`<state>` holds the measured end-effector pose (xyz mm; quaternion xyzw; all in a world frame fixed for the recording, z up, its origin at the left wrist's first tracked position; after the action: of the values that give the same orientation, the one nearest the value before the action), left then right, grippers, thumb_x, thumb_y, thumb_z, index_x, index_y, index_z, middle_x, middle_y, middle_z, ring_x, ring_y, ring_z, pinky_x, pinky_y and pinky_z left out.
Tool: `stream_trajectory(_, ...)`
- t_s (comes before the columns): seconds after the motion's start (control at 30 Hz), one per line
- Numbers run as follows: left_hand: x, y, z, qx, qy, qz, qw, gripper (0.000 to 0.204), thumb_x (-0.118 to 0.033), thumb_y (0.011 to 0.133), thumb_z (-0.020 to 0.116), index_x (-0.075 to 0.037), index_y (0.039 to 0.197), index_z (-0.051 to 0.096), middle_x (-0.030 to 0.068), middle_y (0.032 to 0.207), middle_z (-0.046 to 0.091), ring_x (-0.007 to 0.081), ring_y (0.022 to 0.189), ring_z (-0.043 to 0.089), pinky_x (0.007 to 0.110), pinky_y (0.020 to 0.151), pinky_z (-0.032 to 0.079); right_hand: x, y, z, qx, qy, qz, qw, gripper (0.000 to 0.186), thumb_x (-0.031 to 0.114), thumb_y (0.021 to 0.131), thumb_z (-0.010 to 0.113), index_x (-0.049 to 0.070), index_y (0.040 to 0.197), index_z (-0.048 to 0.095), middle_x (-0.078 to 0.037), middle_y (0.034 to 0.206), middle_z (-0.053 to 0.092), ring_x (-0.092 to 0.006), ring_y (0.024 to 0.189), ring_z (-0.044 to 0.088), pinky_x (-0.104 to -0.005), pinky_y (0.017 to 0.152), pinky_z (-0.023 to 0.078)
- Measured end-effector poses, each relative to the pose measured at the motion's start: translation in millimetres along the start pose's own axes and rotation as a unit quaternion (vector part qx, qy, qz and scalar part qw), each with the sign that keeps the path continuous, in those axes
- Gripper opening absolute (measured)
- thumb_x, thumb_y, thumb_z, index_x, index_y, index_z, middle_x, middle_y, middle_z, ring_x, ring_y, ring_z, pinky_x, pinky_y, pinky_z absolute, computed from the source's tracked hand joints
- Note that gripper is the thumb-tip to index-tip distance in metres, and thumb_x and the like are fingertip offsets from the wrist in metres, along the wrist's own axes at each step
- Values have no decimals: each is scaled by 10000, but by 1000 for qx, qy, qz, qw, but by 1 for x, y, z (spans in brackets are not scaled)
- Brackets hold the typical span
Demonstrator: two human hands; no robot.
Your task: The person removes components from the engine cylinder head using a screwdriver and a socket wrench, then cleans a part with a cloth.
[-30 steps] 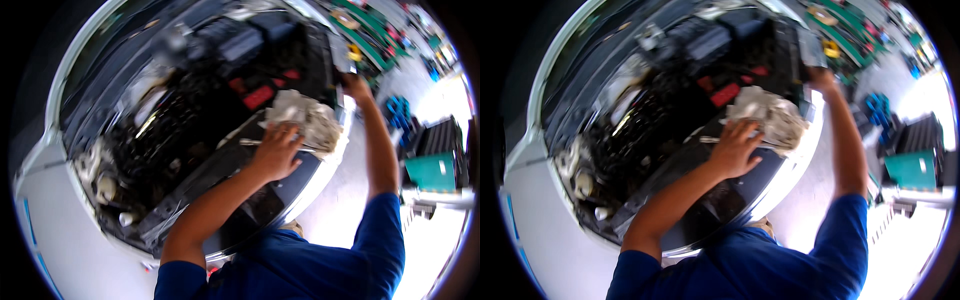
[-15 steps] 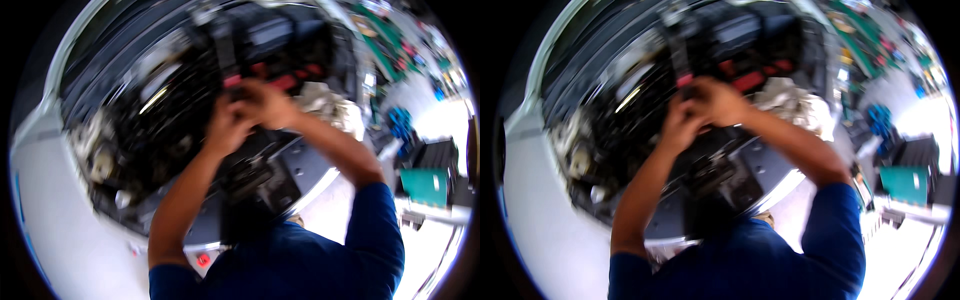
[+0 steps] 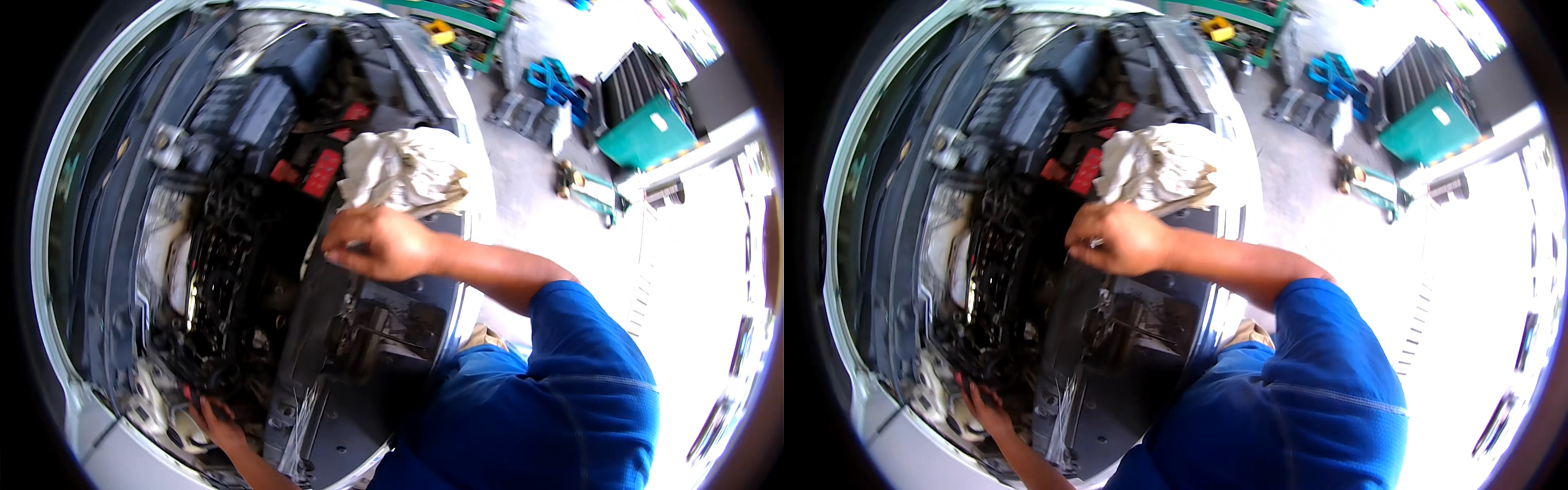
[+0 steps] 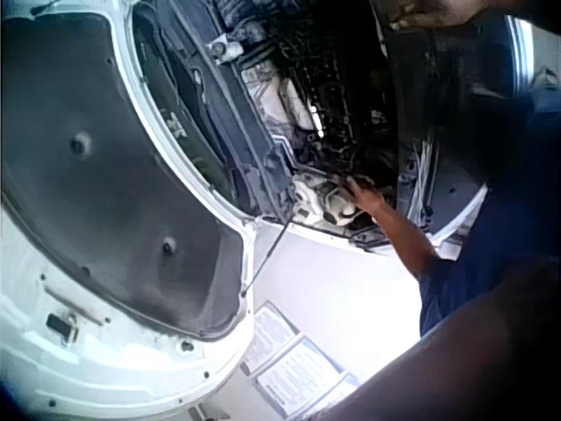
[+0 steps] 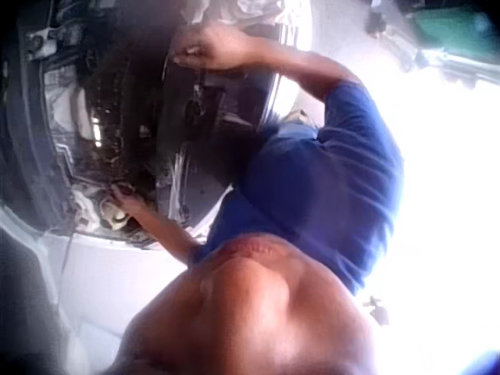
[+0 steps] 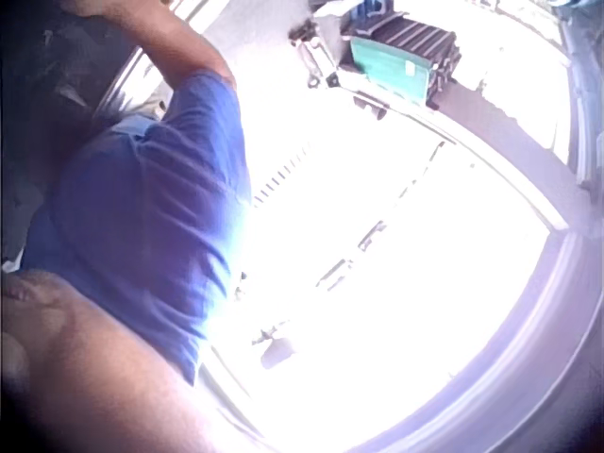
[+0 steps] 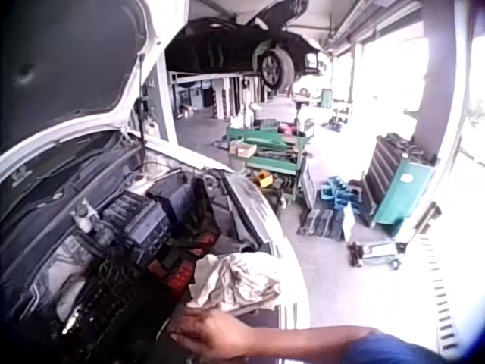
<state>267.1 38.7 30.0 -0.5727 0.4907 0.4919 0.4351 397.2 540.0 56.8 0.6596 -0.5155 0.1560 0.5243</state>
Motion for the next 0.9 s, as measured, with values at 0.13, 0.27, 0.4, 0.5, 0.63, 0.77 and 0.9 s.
stream_trajectory(0.13, -11, -6, -21, -58, 82, -44, 994, 518, -332, 975, 623, -110, 1417, 469, 20, 820, 576, 113, 626, 488, 268, 499, 340, 24, -37, 12, 11, 49, -11, 999, 122, 132, 865, 717, 43, 947, 703, -117, 939, 694, -322, 856, 680, -411, 731, 563)
stream_trajectory(0.27, -29, -14, -43, -42, 170, -61, 983, 475, -348, 972, 629, -141, 1390, 541, 17, 891, 622, 98, 677, 526, 259, 515, 369, 28, -38, 14, 57, 57, -26, 996, 141, 176, 861, 708, 66, 948, 708, -110, 944, 699, -319, 848, 686, -414, 712, 566)
stream_trajectory(0.4, -52, -19, -75, -36, 318, -51, 946, 433, -318, 963, 657, -86, 1327, 625, 53, 1013, 711, 96, 741, 618, 253, 555, 447, 34, 2, 12, 123, 30, -77, 989, 139, 89, 851, 725, 39, 980, 712, -133, 957, 687, -325, 880, 686, -401, 746, 570)
stream_trajectory(0.5, -68, -15, -81, -65, 500, 61, 862, 466, -336, 954, 643, -45, 1316, 606, 166, 1024, 707, 288, 879, 675, 370, 812, 509, 41, 41, 24, 163, 24, -90, 982, 123, 47, 835, 732, 29, 953, 703, -133, 932, 680, -310, 847, 695, -385, 721, 564)
stream_trajectory(0.63, -72, 3, -80, -19, 531, 36, 846, 422, -311, 923, 657, -128, 1302, 627, 196, 905, 701, 345, 866, 690, 414, 772, 521, 36, 101, 76, 280, 3, -86, 956, 90, 68, 851, 709, 23, 922, 678, -124, 879, 668, -285, 764, 689, -383, 667, 542)
stream_trajectory(0.77, -51, 43, -67, 34, 599, 65, 797, 391, -303, 914, 645, -171, 1281, 654, 203, 958, 710, 381, 936, 682, 453, 807, 531, 3, 159, 174, 414, -117, -128, 894, 169, 215, 918, 641, 52, 937, 680, -122, 868, 697, -306, 816, 689, -435, 749, 543)
stream_trajectory(0.9, -9, 105, -51, 90, 654, 46, 750, 379, -345, 913, 607, -235, 1269, 672, 149, 1083, 715, 370, 1029, 670, 487, 859, 536, -49, 202, 292, 437, -161, -63, 883, 187, 233, 957, 586, 75, 971, 685, -107, 902, 713, -320, 873, 686, -451, 785, 549)
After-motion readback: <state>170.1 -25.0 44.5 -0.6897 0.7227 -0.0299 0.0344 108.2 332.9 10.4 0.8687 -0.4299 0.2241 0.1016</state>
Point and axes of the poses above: each hand's wrist, its own y-axis towards the middle knuckle, its own z-axis out of the palm, x = y × z, the point moved 2 cm from there along y, towards the middle knuckle
